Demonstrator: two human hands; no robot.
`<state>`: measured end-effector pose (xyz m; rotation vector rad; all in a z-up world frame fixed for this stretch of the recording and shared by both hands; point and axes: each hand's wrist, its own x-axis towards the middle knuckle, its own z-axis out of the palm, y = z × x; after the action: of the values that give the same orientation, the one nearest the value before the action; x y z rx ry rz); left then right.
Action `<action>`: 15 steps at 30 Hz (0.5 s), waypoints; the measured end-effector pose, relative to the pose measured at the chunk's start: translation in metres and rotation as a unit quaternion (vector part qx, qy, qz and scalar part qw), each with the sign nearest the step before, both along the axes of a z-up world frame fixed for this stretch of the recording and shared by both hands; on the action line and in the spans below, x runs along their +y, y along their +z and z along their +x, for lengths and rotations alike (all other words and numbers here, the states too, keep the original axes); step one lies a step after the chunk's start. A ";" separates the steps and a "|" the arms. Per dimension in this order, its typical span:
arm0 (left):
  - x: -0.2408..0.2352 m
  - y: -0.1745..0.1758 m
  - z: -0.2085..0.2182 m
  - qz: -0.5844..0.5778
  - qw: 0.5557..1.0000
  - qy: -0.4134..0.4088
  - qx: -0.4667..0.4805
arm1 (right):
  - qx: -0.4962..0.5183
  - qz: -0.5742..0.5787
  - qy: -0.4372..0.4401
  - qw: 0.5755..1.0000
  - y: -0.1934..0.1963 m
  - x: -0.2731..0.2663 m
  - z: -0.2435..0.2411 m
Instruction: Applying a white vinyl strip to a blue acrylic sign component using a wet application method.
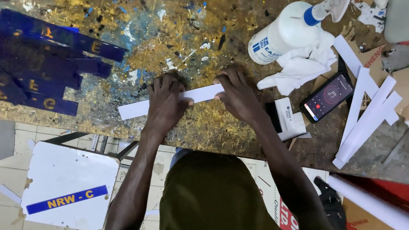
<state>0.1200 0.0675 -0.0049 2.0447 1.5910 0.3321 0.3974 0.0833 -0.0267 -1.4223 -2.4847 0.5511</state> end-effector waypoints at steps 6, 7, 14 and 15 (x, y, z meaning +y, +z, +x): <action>0.010 -0.003 0.003 -0.044 0.997 -0.001 0.060 | 0.023 -0.020 0.001 1.000 0.003 0.001 0.001; 0.011 0.004 0.003 -0.055 0.997 -0.005 0.050 | 0.025 -0.012 0.004 1.000 0.004 0.002 0.000; -0.006 0.023 -0.008 -0.037 0.996 -0.068 0.034 | 0.137 0.002 0.021 0.990 -0.019 -0.012 0.014; -0.009 0.026 -0.014 -0.038 0.997 -0.064 0.035 | 0.138 0.000 0.024 0.990 -0.013 -0.014 0.015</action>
<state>0.1059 0.0582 0.0213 2.1081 1.4795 0.1523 0.4129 0.0694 -0.0396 -1.1974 -2.3035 0.7044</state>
